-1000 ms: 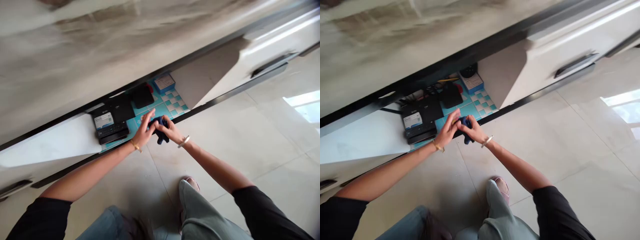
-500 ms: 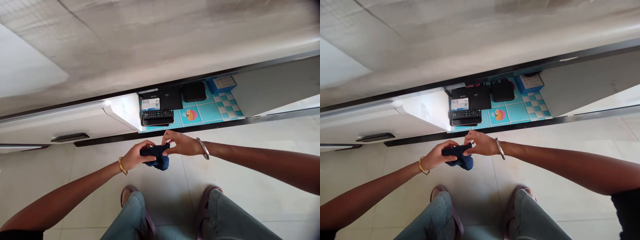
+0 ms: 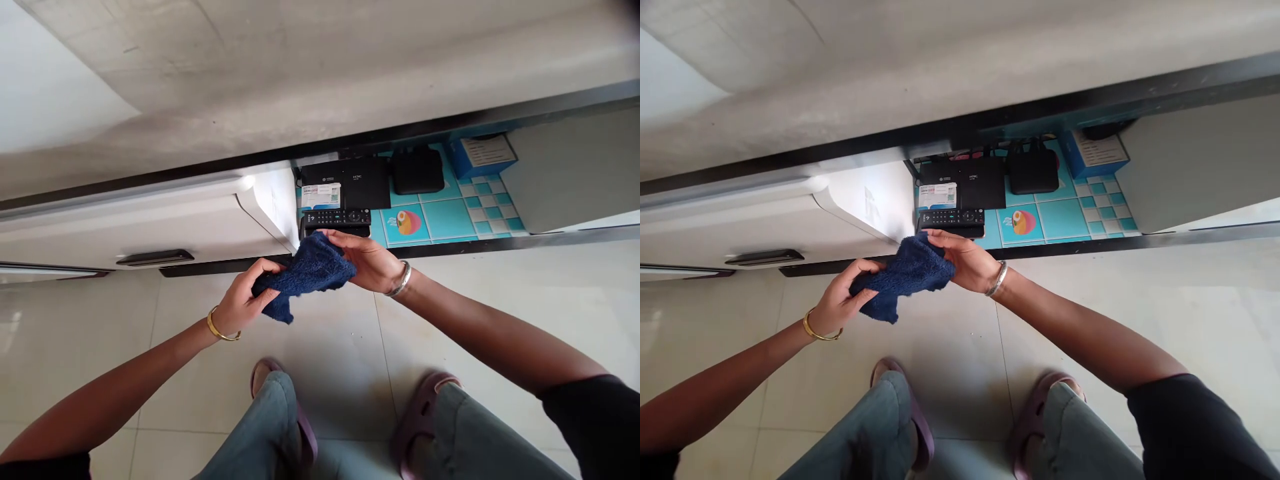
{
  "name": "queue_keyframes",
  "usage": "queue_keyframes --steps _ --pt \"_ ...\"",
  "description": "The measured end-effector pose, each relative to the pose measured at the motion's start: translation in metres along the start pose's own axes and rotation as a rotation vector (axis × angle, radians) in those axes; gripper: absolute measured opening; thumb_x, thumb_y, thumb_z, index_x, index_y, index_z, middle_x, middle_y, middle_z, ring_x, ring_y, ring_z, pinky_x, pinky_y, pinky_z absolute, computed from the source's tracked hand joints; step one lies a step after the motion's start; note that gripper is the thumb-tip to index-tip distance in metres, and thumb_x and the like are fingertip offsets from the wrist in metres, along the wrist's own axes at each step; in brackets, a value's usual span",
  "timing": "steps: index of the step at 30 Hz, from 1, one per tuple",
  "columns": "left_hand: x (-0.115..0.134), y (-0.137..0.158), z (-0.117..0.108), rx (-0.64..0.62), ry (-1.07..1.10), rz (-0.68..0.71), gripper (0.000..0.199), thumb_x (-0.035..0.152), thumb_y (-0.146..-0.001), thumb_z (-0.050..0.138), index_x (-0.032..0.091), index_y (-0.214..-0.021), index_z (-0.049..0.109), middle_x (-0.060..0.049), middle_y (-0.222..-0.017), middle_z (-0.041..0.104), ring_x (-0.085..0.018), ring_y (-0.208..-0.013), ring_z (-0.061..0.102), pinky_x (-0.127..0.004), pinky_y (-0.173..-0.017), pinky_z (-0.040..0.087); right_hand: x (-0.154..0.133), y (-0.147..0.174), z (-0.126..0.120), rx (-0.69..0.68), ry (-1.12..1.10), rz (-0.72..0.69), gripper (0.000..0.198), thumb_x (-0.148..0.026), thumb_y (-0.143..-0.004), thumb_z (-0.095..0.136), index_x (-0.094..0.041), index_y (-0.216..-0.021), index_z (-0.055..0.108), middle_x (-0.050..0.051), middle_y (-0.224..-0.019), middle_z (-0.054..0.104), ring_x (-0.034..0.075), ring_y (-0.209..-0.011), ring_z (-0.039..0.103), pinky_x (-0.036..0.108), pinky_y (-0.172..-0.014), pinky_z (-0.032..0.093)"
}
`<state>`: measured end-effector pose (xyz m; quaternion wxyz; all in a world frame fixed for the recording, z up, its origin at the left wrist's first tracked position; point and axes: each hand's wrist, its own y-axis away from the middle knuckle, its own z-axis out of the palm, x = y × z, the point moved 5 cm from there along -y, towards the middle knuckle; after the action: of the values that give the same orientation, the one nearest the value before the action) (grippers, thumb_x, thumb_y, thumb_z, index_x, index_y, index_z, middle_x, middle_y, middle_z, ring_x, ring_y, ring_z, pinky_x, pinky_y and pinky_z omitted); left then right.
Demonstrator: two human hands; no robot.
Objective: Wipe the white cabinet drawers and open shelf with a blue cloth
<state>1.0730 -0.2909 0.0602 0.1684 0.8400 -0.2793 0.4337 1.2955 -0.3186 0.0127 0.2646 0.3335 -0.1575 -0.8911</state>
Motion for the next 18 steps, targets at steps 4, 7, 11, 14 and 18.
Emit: queue_keyframes --steps 4,7,11,14,18 --pt "-0.008 0.009 0.001 0.05 -0.046 -0.07 0.025 0.042 -0.091 0.059 0.031 -0.112 0.067 -0.003 -0.1 0.076 -0.025 -0.092 0.071 -0.036 -0.081 0.056 0.009 0.002 -0.004 -0.068 -0.041 0.053 0.031 -0.025 -0.079 0.077 -0.023 -0.108 0.068 0.001 -0.1 0.075 0.018 -0.094 0.071 0.033 -0.085 0.057" --pt "-0.007 0.014 -0.003 0.162 -0.051 -0.091 0.026 0.041 -0.095 0.056 0.031 -0.116 0.067 -0.004 -0.109 0.076 -0.025 -0.099 0.071 -0.037 -0.088 0.056 0.038 0.011 -0.013 -0.057 -0.134 0.233 0.028 -0.02 -0.072 0.085 -0.021 -0.095 0.068 0.0 -0.094 0.075 0.012 -0.088 0.07 0.024 -0.081 0.055" --pt "-0.003 0.015 -0.002 0.161 -0.038 -0.08 0.031 0.034 -0.097 0.054 0.033 -0.125 0.064 -0.005 -0.123 0.073 -0.026 -0.116 0.068 -0.042 -0.106 0.053 0.061 0.023 -0.011 -0.141 -0.138 0.337 0.033 -0.029 -0.07 0.092 -0.02 -0.094 0.069 0.002 -0.102 0.076 0.011 -0.092 0.069 0.024 -0.087 0.055" --pt "-0.003 0.017 0.002 0.105 -0.054 -0.044 0.042 0.025 -0.096 0.052 0.037 -0.135 0.059 -0.004 -0.127 0.071 -0.025 -0.12 0.067 -0.044 -0.11 0.051 0.043 0.024 -0.008 -0.12 -0.065 0.082 0.036 -0.039 -0.076 0.089 -0.025 -0.101 0.069 0.0 -0.105 0.075 0.014 -0.093 0.069 0.029 -0.086 0.057" --pt "0.003 0.02 0.018 0.126 -0.177 0.063 0.049 0.017 -0.09 0.056 0.037 -0.135 0.06 -0.007 -0.136 0.061 -0.028 -0.13 0.059 -0.049 -0.114 0.049 0.018 0.03 -0.001 -0.057 -0.036 -0.081 0.03 -0.043 -0.079 0.085 -0.027 -0.093 0.063 -0.004 -0.093 0.072 0.012 -0.074 0.065 0.026 -0.066 0.056"
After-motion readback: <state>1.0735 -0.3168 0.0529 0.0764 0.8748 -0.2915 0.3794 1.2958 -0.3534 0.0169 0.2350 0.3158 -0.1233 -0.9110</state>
